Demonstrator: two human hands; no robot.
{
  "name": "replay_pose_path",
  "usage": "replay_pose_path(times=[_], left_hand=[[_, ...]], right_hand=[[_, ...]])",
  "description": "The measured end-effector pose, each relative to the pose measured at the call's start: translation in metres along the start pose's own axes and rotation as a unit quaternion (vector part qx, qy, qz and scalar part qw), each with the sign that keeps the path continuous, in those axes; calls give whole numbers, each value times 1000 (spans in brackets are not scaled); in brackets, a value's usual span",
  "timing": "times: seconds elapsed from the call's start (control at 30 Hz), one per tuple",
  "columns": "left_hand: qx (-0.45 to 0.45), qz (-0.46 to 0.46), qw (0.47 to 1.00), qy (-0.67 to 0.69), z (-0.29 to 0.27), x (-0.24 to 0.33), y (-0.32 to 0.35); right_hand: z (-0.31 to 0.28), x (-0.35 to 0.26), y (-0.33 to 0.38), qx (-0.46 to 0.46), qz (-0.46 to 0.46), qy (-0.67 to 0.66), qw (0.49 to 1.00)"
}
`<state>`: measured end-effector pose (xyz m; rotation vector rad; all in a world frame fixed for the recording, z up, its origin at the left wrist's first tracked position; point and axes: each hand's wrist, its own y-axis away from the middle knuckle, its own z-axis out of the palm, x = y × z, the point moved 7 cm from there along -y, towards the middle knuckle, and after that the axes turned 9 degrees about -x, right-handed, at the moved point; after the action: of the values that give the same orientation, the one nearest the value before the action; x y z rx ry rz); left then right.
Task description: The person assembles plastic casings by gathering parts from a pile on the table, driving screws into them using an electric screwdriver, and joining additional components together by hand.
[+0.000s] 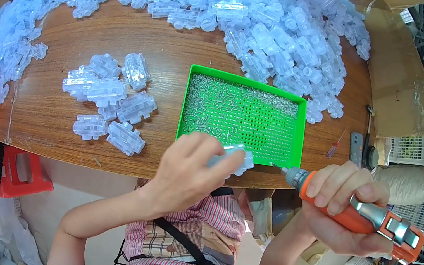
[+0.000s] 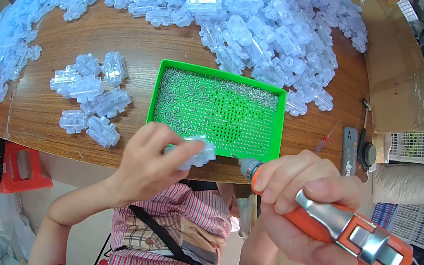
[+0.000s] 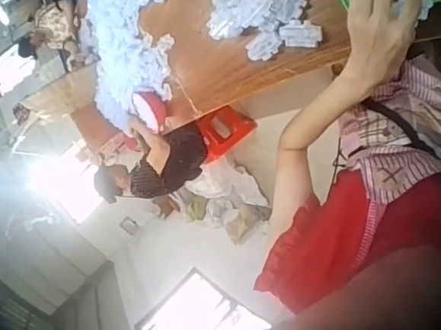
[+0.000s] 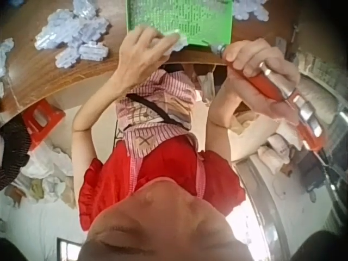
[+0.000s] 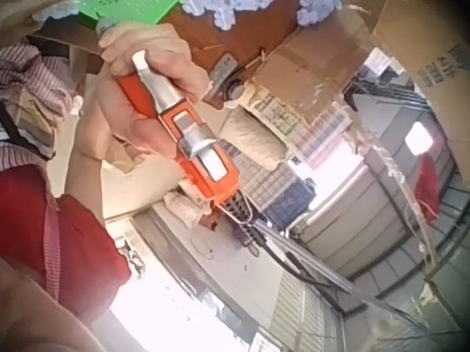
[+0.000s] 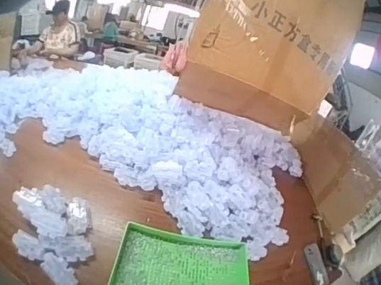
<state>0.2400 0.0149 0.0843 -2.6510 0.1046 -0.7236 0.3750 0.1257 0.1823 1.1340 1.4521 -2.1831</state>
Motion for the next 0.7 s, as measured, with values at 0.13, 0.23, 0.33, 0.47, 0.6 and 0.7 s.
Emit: replay_pose_path(times=[0.13, 0.23, 0.33, 0.47, 0.6, 0.7], left_hand=[[3, 86, 995, -42, 25, -1, 2], [-4, 19, 998, 61, 21, -5, -1], [-33, 35, 998, 52, 24, -4, 4], [-57, 57, 992, 97, 24, -6, 5], [-32, -9, 977, 211, 22, -16, 5], [-37, -71, 969, 234, 25, -21, 8]], right_hand=[[1, -1, 2, -5, -10, 2, 1000], [-2, 0, 5, 6, -7, 0, 1000], [-3, 5, 7, 10, -2, -5, 1000], [4, 9, 6, 29, 0, -2, 1000], [15, 19, 10, 76, 26, -16, 997], [23, 30, 12, 42, 55, -10, 998]])
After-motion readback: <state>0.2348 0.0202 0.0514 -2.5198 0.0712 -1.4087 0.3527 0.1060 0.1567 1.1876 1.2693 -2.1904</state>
